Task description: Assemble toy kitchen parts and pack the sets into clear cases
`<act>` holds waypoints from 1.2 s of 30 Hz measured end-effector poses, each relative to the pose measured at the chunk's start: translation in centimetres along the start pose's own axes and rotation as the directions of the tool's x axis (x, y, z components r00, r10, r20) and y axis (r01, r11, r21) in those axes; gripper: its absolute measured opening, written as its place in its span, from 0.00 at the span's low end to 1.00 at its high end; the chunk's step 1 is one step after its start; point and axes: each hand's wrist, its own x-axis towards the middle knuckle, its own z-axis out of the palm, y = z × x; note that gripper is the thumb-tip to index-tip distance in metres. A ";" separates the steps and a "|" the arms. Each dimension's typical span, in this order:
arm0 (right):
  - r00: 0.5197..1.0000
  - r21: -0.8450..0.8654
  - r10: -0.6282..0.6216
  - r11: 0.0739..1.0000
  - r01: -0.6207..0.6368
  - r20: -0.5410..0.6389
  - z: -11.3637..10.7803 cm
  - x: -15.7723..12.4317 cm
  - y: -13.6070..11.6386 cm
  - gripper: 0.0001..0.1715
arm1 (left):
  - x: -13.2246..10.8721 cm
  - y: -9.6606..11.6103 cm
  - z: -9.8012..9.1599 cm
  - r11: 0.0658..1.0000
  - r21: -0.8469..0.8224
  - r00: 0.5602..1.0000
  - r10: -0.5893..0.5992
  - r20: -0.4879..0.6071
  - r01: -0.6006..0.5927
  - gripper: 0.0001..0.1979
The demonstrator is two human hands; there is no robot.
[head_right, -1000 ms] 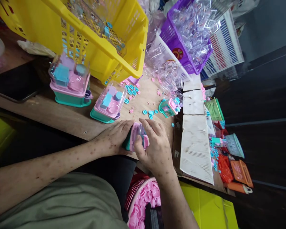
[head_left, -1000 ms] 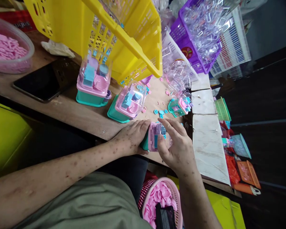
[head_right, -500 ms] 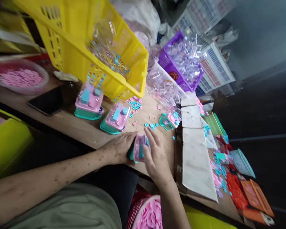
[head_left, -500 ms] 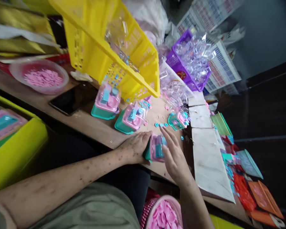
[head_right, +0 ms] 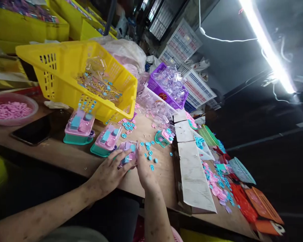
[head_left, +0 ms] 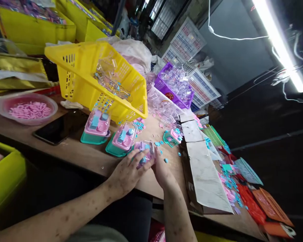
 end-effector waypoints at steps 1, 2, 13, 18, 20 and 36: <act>0.999 -0.031 0.030 0.999 -0.031 -0.029 -0.7 1.4 0.6 0.37 | 0.3 -0.5 -0.2 1.000 0.024 1.000 -0.012 0.016 0.012 0.40; 0.994 -0.060 0.074 0.995 -0.079 -0.080 -1.7 3.0 1.5 0.38 | 0.7 -0.9 -0.3 0.999 0.044 0.999 -0.022 0.026 0.020 0.40; 0.765 -0.206 0.410 0.801 -0.563 -0.496 -8.6 12.5 11.6 0.60 | 1.9 1.7 -3.6 0.957 -0.246 0.987 0.161 0.010 -0.154 0.37; 0.899 -0.314 0.224 0.882 -0.351 -0.377 -12.5 7.2 10.2 0.59 | 1.6 2.7 -4.2 0.857 -0.512 0.983 0.138 0.120 -0.058 0.26; 0.980 -0.347 0.000 0.935 -0.071 -0.200 -13.8 3.4 8.2 0.59 | 1.4 2.9 -3.2 0.817 -0.570 0.980 0.035 0.197 0.086 0.30; 0.993 -0.465 0.113 0.878 -0.116 -0.033 -13.2 10.0 10.0 0.27 | -0.7 2.3 3.9 0.703 -0.619 0.891 -0.045 0.451 0.349 0.71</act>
